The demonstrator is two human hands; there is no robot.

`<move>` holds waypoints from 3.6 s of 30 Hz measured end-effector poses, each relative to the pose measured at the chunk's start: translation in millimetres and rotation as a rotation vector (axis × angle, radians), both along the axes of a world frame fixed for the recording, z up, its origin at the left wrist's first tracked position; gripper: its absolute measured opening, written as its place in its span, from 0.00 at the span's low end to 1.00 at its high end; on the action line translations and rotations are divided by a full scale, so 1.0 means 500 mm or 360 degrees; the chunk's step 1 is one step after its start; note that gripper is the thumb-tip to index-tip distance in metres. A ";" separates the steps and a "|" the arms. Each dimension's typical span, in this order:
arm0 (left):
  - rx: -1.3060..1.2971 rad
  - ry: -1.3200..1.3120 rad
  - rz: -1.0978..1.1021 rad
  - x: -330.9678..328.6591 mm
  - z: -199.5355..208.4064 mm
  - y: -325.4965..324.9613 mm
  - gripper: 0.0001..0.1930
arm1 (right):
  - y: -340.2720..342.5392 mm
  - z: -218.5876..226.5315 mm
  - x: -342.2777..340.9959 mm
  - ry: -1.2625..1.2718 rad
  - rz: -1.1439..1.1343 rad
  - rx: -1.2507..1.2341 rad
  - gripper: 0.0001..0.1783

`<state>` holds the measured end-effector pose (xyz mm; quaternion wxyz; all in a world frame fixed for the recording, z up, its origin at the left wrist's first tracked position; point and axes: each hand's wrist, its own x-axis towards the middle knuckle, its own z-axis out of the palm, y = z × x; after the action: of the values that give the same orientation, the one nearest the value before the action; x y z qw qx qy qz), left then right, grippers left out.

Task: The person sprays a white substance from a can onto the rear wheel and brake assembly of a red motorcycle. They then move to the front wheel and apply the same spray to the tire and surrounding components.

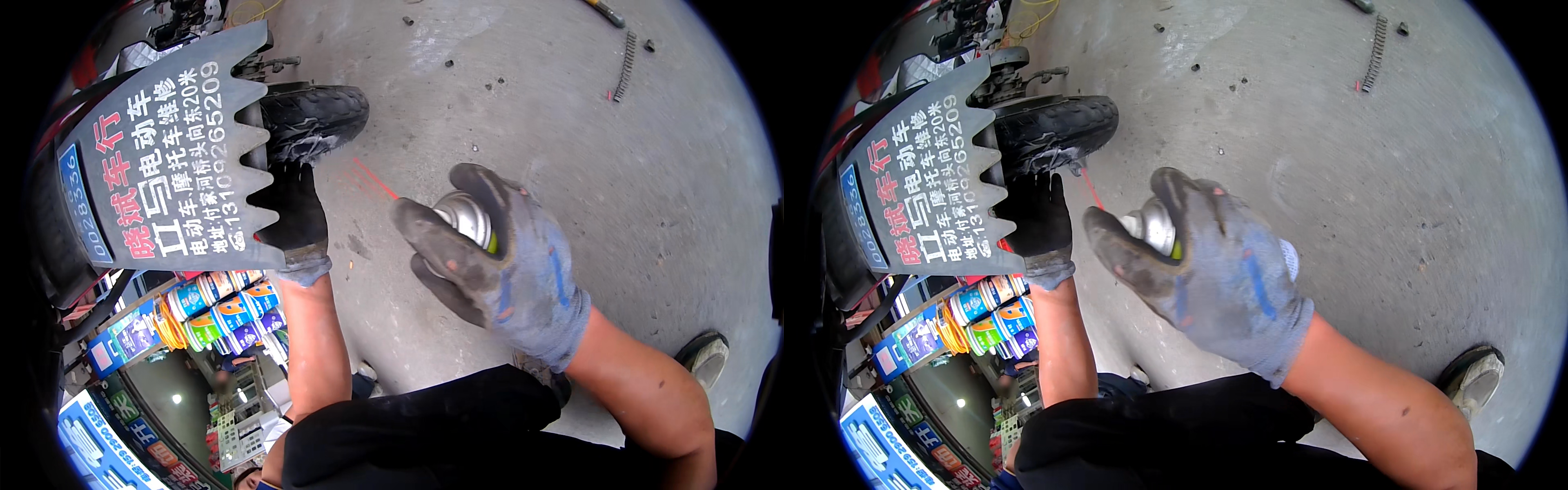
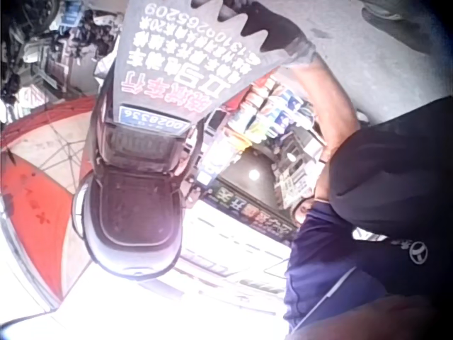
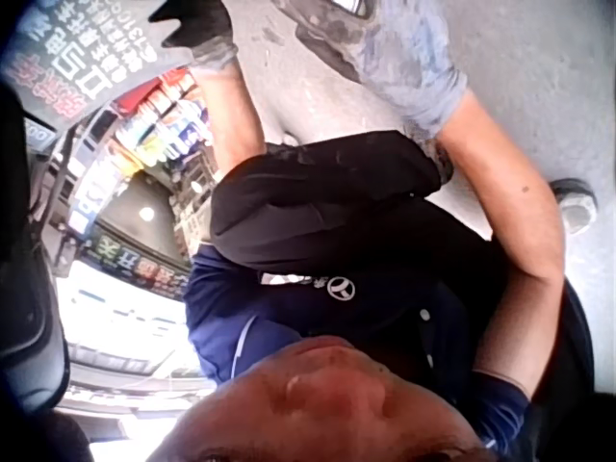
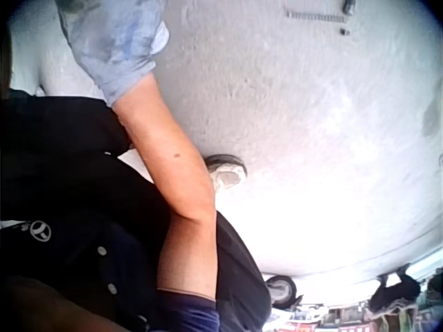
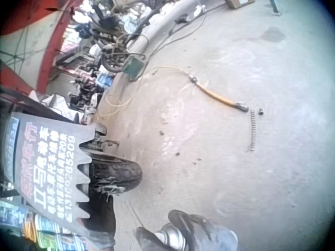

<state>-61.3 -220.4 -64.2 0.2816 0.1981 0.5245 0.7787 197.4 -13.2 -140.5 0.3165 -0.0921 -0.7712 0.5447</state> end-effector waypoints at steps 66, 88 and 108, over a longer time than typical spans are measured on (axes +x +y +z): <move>-0.0478 0.0188 0.0532 -0.024 -0.049 0.012 0.23 | 0.037 -0.071 -0.002 -0.0021 -0.0128 -0.0138 0.34; -0.0919 0.0683 0.0510 -0.033 -0.083 -0.005 0.26 | 0.047 -0.021 -0.041 0.0195 -0.0222 -0.0077 0.52; -0.0747 0.0299 0.0739 0.036 -0.059 0.076 0.26 | 0.058 -0.050 -0.019 -0.0008 -0.0157 -0.0011 0.55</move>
<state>-43.2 -182.3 -93.7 0.0851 0.0741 0.7442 0.6584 187.8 16.0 -165.5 0.3407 -0.1326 -0.7645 0.5309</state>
